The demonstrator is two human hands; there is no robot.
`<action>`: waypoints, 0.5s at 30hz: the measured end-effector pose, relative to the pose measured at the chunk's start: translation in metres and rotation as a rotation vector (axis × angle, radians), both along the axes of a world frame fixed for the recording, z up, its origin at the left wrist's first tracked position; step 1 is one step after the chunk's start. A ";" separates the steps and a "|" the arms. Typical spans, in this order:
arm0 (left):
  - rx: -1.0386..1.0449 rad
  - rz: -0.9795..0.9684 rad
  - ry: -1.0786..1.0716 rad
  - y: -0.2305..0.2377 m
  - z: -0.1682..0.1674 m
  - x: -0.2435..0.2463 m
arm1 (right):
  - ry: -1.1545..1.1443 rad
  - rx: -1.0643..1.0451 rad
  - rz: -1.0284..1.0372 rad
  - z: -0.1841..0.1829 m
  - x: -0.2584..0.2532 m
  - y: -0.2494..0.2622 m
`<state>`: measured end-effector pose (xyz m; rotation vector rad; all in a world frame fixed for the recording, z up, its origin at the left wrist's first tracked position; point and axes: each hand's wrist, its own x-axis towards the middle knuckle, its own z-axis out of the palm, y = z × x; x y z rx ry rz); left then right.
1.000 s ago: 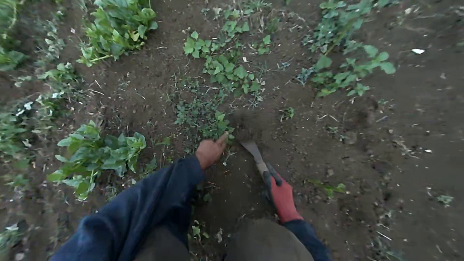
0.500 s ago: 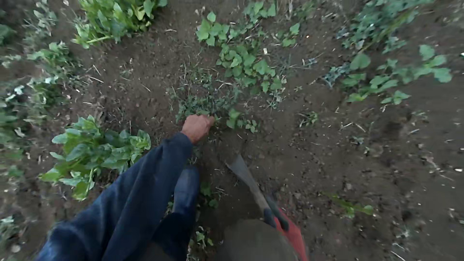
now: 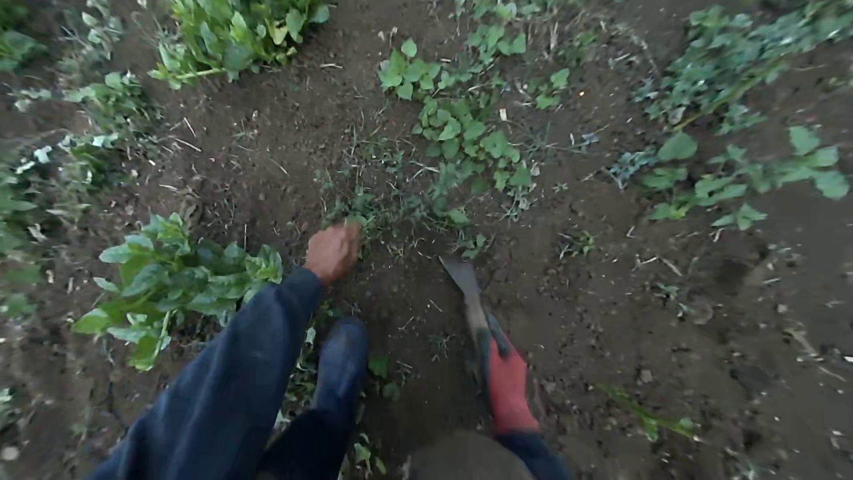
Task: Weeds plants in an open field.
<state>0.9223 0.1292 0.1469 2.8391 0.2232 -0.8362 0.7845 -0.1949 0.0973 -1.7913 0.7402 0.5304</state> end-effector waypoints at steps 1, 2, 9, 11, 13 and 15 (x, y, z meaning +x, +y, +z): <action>0.025 -0.009 -0.017 0.000 0.003 0.007 | -0.042 -0.014 0.034 -0.009 0.030 0.014; 0.046 -0.024 -0.038 0.001 0.006 0.012 | -0.083 -0.041 0.090 -0.009 0.046 0.019; 0.057 -0.095 -0.019 0.007 0.006 0.029 | 0.059 0.088 0.292 0.030 -0.019 -0.020; 0.060 -0.081 0.018 0.008 0.011 0.035 | 0.053 0.118 0.259 0.005 0.017 0.036; 0.090 0.006 -0.049 0.018 0.025 0.054 | -0.035 0.039 0.375 -0.001 0.060 0.069; 0.107 0.143 -0.173 0.052 0.045 0.058 | -0.110 -0.008 0.489 0.010 0.063 0.069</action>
